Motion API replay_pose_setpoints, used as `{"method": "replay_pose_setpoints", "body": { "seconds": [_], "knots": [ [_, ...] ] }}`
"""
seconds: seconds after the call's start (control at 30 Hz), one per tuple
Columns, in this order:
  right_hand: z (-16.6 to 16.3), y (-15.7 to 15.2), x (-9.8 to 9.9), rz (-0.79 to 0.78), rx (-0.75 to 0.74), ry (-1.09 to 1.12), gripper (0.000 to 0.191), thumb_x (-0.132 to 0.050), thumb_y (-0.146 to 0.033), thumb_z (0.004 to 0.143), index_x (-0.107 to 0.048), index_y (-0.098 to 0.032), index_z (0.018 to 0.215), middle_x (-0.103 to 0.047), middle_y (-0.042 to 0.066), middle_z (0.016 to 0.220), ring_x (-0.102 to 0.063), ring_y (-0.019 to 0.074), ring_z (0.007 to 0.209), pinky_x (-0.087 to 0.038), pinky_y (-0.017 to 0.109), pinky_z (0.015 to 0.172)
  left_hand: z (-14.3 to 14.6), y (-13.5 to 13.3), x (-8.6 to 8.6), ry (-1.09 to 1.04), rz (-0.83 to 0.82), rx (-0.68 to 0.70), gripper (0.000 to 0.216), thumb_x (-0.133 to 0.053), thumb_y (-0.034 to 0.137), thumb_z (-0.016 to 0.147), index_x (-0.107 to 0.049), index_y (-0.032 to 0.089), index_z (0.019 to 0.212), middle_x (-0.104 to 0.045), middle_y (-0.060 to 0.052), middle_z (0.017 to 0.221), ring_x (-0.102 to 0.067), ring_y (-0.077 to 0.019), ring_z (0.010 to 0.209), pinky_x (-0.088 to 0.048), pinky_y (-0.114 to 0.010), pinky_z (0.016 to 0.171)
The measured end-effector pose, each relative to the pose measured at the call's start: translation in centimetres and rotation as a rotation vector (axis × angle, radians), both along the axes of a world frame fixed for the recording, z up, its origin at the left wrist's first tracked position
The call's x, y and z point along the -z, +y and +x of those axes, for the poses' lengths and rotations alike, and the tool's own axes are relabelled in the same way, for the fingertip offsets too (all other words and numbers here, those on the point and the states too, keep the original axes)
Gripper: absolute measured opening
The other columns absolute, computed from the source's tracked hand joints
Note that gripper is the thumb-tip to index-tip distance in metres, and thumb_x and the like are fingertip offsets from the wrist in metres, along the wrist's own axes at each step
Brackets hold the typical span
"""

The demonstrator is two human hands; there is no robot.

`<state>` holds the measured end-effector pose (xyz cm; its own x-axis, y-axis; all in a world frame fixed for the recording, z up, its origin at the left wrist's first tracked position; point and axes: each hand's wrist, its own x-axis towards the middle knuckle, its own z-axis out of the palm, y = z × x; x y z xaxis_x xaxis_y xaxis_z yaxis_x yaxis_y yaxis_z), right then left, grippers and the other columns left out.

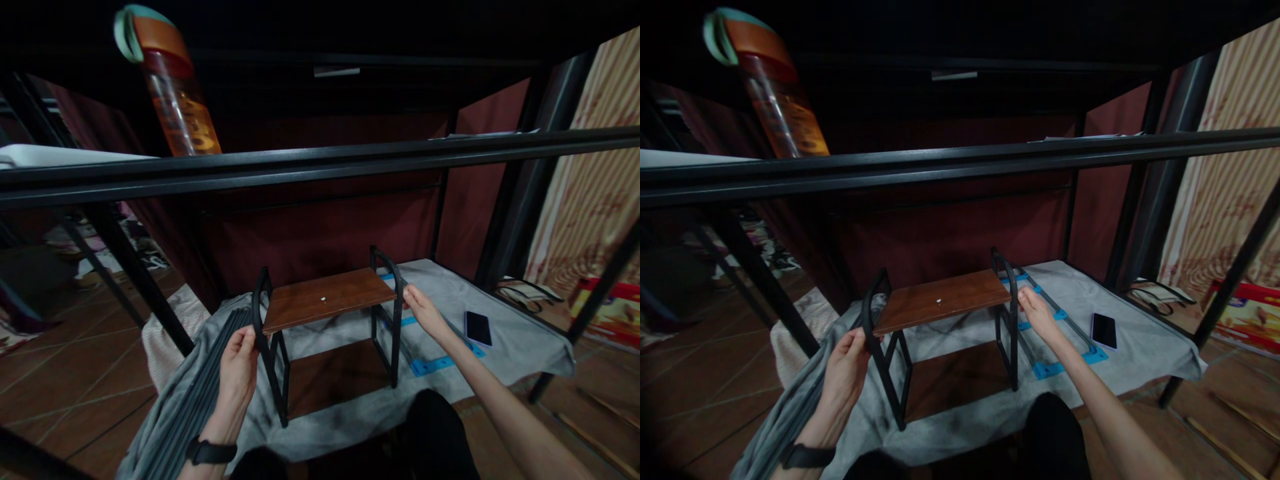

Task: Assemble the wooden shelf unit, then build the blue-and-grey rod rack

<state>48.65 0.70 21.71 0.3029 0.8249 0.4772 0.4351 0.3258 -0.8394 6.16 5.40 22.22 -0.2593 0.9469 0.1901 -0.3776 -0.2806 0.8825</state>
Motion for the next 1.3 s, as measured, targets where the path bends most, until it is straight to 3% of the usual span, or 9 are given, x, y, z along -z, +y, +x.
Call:
{"method": "replay_pose_setpoints", "body": {
  "seconds": [0.23, 0.43, 0.57, 0.9, 1.17, 1.3],
  "knots": [
    [0.4, 0.3, -0.7, -0.139, -0.123, 0.169, 0.049, -0.057, -0.07, 0.078, -0.05, -0.024, 0.063, -0.046, -0.004, 0.056, -0.041, 0.0135, 0.053, -0.036, 0.028, 0.052, -0.8, -0.4, -0.2, 0.169, -0.002, -0.093, 0.047, -0.088, 0.051, 0.055, -0.072, 0.015, 0.082, -0.066, 0.0, 0.077, -0.054, -0.0119, 0.07, -0.042, -0.025, 0.07],
    [-0.8, 0.0, -1.9, -0.245, -0.151, 0.265, 0.054, -0.061, -0.072, 0.07, -0.042, -0.024, 0.053, -0.039, -0.006, 0.049, -0.033, 0.01, 0.044, -0.029, 0.026, 0.043, -1.6, -1.0, -0.4, 0.234, 0.027, -0.087, 0.048, -0.086, 0.053, 0.058, -0.073, 0.016, 0.086, -0.065, 0.0, 0.075, -0.052, -0.0117, 0.066, -0.039, -0.025, 0.065],
    [-0.7, -0.5, -2.2, -0.269, -0.118, 0.239, 0.058, -0.062, -0.079, 0.065, -0.049, -0.024, 0.054, -0.044, -0.003, 0.047, -0.037, 0.0119, 0.043, -0.031, 0.027, 0.043, -2.0, -1.2, -0.6, 0.246, 0.021, -0.058, 0.049, -0.084, 0.055, 0.061, -0.073, 0.016, 0.088, -0.062, 0.001, 0.072, -0.05, -0.0114, 0.063, -0.039, -0.025, 0.062],
    [-0.5, -0.9, -2.4, -0.256, -0.214, 0.229, 0.052, -0.067, -0.074, 0.068, -0.052, -0.025, 0.058, -0.05, -0.001, 0.055, -0.043, 0.015, 0.052, -0.039, 0.03, 0.051, -2.6, -0.6, -0.9, 0.249, 0.031, -0.02, 0.042, -0.086, 0.05, 0.061, -0.07, 0.016, 0.08, -0.06, 0.002, 0.068, -0.047, -0.0097, 0.059, -0.037, -0.023, 0.059],
    [-0.5, -1.1, -2.6, -0.295, -0.257, 0.25, 0.052, -0.067, -0.073, 0.068, -0.051, -0.024, 0.064, -0.051, -0.002, 0.057, -0.044, 0.0131, 0.053, -0.037, 0.029, 0.053, -2.8, -0.2, -0.9, 0.238, 0.027, -0.015, 0.04, -0.087, 0.044, 0.059, -0.07, 0.016, 0.081, -0.061, 0.002, 0.07, -0.049, -0.0098, 0.062, -0.038, -0.023, 0.061],
    [-0.6, -0.8, -2.8, -0.336, -0.248, 0.233, 0.046, -0.061, -0.066, 0.076, -0.049, -0.023, 0.065, -0.05, -0.003, 0.054, -0.042, 0.0114, 0.049, -0.035, 0.028, 0.052, -2.9, 0.1, -0.7, 0.239, 0.014, -0.004, 0.041, -0.088, 0.044, 0.057, -0.069, 0.016, 0.082, -0.063, 0.001, 0.073, -0.049, -0.0099, 0.064, -0.039, -0.023, 0.062]
  ]
}}
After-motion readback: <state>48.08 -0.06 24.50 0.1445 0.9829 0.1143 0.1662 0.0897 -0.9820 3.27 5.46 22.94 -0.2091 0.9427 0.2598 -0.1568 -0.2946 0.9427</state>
